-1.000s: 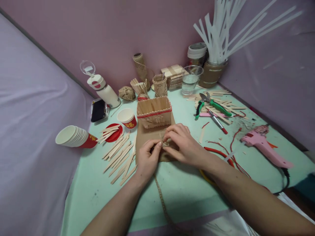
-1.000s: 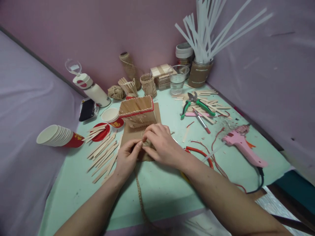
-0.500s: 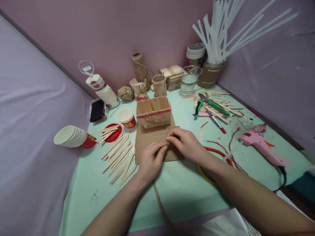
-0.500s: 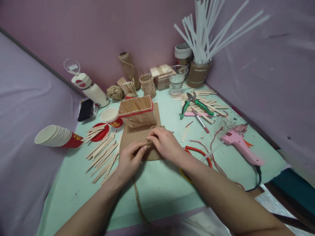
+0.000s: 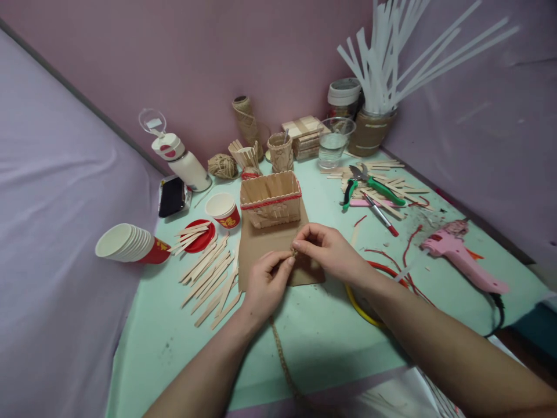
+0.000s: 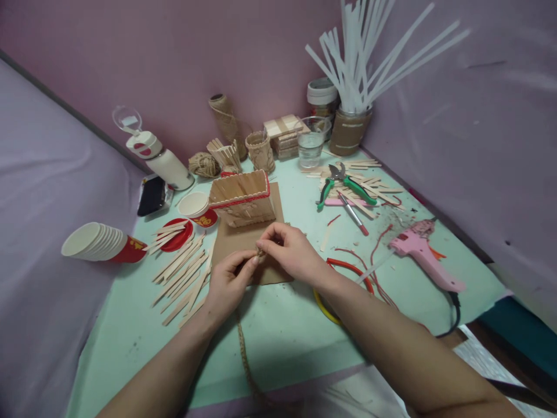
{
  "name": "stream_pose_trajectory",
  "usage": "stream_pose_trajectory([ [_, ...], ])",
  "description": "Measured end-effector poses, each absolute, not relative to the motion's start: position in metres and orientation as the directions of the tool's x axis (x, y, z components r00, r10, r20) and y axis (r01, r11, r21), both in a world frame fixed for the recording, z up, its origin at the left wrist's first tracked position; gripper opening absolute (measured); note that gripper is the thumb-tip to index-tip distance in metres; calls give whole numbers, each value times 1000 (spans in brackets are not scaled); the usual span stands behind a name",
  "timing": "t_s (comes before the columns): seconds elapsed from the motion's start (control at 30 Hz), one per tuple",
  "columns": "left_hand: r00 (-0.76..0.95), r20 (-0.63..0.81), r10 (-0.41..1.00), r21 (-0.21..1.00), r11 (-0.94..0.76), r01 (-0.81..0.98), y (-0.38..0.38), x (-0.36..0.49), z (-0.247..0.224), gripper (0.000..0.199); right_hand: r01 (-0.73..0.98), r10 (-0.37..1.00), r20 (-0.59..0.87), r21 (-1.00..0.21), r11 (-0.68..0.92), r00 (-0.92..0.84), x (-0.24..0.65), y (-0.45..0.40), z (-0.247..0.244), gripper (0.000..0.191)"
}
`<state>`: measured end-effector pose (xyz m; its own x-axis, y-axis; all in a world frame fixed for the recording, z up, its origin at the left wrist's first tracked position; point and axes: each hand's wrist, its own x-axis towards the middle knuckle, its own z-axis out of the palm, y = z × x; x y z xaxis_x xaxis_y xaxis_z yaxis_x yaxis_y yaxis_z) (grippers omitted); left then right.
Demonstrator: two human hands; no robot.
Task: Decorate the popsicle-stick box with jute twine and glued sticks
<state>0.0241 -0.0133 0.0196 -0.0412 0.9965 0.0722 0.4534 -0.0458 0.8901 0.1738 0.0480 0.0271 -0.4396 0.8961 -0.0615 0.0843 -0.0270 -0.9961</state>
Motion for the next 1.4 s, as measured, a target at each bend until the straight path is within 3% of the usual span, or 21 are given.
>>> stream_pose_trajectory([
  [0.3,-181,-110,977,941,161,297,-12,27,17,25,53,927,3,-998,24,-374,170,42,21,15],
  [0.67,-183,-77,980,979,108,171,-12,23,14,18,104,920,36,-991,83,-391,170,42,18,16],
  [0.83,-202,-22,979,982,60,181,-12,24,11,16,217,923,145,-948,232,-355,171,43,21,2],
  [0.93,-225,-11,974,981,55,188,-11,23,9,16,259,906,196,-916,305,-374,171,42,23,7],
  [1.2,-166,81,983,929,-14,370,-12,24,13,17,247,913,140,-937,247,-382,170,42,23,8],
  [1.4,-216,70,974,954,-2,300,-11,25,11,13,223,913,78,-958,180,-401,170,44,23,10],
])
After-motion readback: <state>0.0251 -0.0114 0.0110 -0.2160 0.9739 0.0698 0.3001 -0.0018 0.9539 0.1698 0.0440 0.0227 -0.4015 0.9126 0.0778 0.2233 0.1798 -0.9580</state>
